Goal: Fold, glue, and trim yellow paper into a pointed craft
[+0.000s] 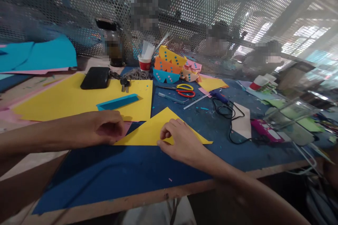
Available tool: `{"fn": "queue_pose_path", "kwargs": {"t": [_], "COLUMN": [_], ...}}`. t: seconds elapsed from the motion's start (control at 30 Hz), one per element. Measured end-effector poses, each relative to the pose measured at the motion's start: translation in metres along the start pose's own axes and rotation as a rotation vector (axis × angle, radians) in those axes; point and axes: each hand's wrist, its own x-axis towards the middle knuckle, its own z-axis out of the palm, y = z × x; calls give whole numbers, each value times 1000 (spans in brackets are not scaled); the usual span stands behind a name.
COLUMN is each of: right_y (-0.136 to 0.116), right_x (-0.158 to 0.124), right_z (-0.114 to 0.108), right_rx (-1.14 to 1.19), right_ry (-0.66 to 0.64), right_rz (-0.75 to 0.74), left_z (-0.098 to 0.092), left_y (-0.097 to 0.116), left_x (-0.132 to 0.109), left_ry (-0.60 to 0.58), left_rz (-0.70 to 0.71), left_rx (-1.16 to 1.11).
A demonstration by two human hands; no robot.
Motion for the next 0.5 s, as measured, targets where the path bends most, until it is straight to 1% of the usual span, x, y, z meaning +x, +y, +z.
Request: {"fn": "queue_pose_path", "kwargs": {"t": [0.03, 0.07, 0.1, 0.13, 0.17, 0.23, 0.27, 0.3, 0.37, 0.5], "right_y": [0, 0, 0, 0, 0, 0, 0, 0, 0, -1], "right_x": [0, 0, 0, 0, 0, 0, 0, 0, -1, -1], "right_z": [0, 0, 0, 0, 0, 0, 0, 1, 1, 4], "right_rx": [1, 2, 3, 3, 3, 2, 1, -1, -4, -12], "right_ry": [4, 9, 14, 17, 18, 16, 12, 9, 5, 13], "right_rz": [-3, -5, -7, -9, -9, -7, -5, -2, 1, 2], "left_z": [-3, -3, 0, 6, 14, 33, 42, 50, 61, 69], "left_y": [4, 8, 12, 16, 19, 24, 24, 23, 21, 18], "left_x": [0, 0, -1, -1, -1, -1, -1, 0, 2, 5], "left_ry": [-54, -33, 68, 165, 222, 211, 204, 224, 227, 270], "left_rz": [-41, -64, -45, 27, 130, 345, 404, 452, 509, 572], "left_rx": [-39, -38, -19, 8, 27, 90, 148, 200, 307, 469]}}
